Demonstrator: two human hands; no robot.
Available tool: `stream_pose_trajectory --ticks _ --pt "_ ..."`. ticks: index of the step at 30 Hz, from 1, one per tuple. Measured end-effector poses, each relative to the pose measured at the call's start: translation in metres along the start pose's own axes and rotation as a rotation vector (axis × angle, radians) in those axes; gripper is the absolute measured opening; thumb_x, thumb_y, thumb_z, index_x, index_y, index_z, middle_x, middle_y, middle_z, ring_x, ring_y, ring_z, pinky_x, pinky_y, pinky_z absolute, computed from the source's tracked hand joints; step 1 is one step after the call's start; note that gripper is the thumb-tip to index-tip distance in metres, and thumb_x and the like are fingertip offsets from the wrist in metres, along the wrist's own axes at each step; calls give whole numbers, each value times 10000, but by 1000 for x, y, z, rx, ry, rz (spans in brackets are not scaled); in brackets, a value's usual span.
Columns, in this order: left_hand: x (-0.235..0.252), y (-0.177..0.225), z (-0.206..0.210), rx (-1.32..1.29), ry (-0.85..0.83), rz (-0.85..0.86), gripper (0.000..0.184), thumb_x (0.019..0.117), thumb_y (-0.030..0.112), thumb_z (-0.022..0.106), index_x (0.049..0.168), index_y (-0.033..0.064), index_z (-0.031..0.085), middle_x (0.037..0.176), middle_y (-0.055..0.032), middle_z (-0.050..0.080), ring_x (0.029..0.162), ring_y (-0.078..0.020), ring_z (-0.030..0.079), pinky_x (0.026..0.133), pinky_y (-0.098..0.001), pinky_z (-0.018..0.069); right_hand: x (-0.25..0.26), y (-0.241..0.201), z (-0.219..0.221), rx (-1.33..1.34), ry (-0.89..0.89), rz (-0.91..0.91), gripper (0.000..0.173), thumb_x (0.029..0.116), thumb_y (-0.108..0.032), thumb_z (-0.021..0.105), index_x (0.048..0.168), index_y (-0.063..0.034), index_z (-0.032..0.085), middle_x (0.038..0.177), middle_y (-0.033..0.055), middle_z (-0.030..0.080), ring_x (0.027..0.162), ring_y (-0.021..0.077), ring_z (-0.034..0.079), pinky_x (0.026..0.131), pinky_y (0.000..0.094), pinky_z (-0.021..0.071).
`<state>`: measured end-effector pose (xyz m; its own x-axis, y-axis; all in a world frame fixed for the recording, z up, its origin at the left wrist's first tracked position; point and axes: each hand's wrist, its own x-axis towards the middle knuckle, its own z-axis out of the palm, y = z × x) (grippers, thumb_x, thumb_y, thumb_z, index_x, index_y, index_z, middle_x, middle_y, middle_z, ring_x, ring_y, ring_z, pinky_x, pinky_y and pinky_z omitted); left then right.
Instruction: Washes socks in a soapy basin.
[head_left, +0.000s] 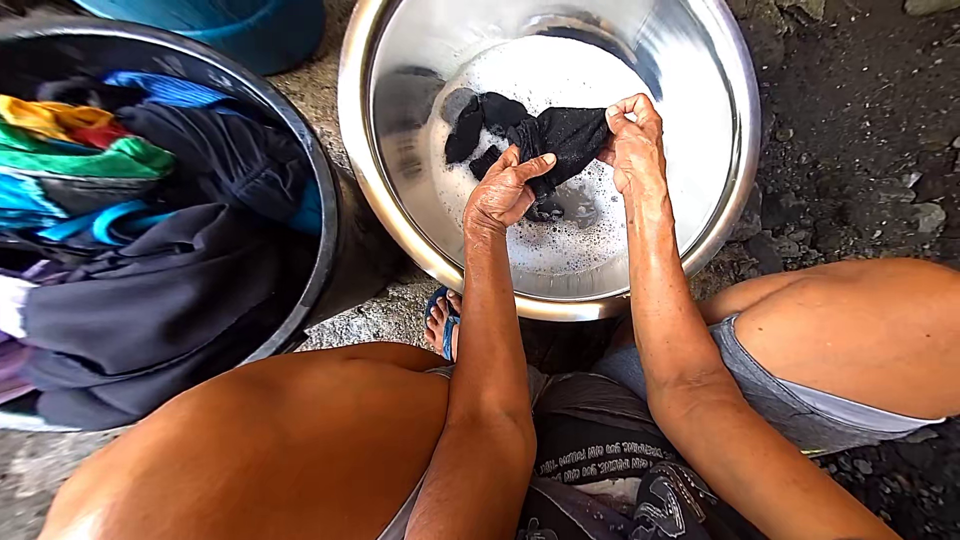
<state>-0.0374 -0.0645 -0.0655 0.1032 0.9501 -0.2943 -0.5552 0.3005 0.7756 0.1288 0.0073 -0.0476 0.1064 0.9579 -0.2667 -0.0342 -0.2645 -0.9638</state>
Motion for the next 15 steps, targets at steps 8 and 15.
stream_pose_trajectory --ticks 8,15 --pt "10 1 -13 -27 198 17 261 1028 55 560 1273 53 468 1102 -92 675 995 -186 696 910 -381 589 3 15 4 40 -200 -68 95 1074 -119 470 1078 -67 550 954 59 602 873 136 623 820 353 561" --pt "22 0 -14 270 577 -154 321 1002 114 535 1315 55 495 1156 -137 583 978 -225 607 786 -385 542 -9 -15 4 -190 -421 -478 76 1032 -91 494 1002 -46 547 733 -34 529 660 34 534 677 240 492"
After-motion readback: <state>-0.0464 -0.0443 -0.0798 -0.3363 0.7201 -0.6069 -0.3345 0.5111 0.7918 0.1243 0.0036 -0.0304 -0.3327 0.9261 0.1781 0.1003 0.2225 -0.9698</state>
